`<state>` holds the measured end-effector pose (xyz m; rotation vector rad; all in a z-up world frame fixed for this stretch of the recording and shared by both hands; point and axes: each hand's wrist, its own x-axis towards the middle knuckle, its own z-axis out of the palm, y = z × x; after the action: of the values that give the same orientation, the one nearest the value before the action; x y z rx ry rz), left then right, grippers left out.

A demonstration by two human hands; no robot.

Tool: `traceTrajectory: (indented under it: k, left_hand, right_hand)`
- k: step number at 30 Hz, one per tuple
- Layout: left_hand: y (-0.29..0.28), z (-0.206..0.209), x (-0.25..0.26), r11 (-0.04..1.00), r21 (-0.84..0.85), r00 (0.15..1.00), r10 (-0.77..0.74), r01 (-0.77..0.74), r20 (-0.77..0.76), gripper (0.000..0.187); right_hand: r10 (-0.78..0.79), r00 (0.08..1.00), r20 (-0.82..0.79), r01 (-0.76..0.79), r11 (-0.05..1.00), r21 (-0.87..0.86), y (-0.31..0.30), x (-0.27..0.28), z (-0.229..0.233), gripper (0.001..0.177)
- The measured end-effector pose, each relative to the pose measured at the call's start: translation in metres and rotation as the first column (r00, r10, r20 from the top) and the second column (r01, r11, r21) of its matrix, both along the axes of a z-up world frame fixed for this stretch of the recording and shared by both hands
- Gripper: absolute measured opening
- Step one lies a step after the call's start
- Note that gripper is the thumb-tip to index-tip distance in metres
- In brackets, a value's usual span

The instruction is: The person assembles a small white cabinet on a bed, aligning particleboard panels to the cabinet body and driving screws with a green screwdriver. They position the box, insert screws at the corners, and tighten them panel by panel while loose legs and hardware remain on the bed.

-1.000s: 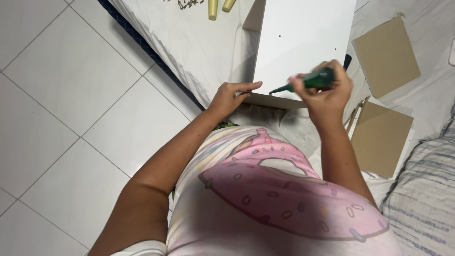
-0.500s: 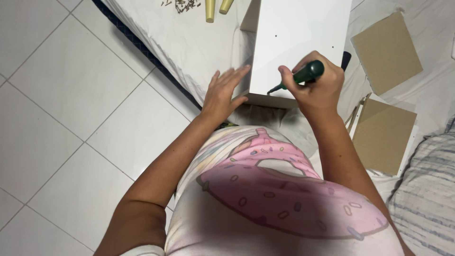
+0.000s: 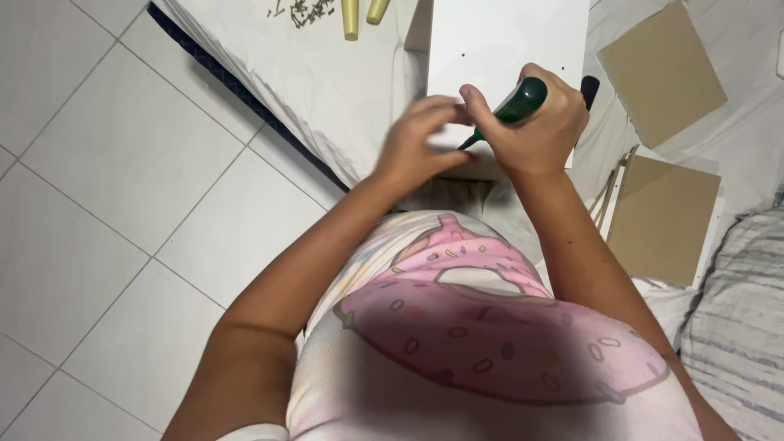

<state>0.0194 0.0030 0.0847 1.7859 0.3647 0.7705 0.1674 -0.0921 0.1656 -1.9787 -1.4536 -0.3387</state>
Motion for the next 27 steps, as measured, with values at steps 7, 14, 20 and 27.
traceTrajectory:
  k: [7,14,20,27]
  left_hand:
    - [0.009,0.020,0.020,0.981,-0.029,0.978,-0.192,0.191,-0.075,0.024]
    - [0.032,0.040,0.020,0.871,0.111,0.867,-0.448,0.478,-0.218,0.025]
    - [0.032,0.059,0.012,0.919,0.020,0.918,-0.395,0.394,0.047,0.053]
    - [0.004,0.050,0.031,0.988,-0.083,0.988,-0.118,0.127,0.104,0.033]
  right_hand:
    - [0.224,0.966,-0.129,-0.243,0.957,-0.157,-0.013,-0.005,0.055,0.042]
    - [0.509,0.836,-0.204,-0.546,0.804,-0.233,-0.032,0.010,0.110,0.026]
    - [0.286,0.957,0.055,-0.269,0.939,-0.215,-0.017,0.015,0.093,0.036]
    - [0.067,0.946,0.317,0.028,0.958,-0.286,0.002,-0.003,0.094,0.057]
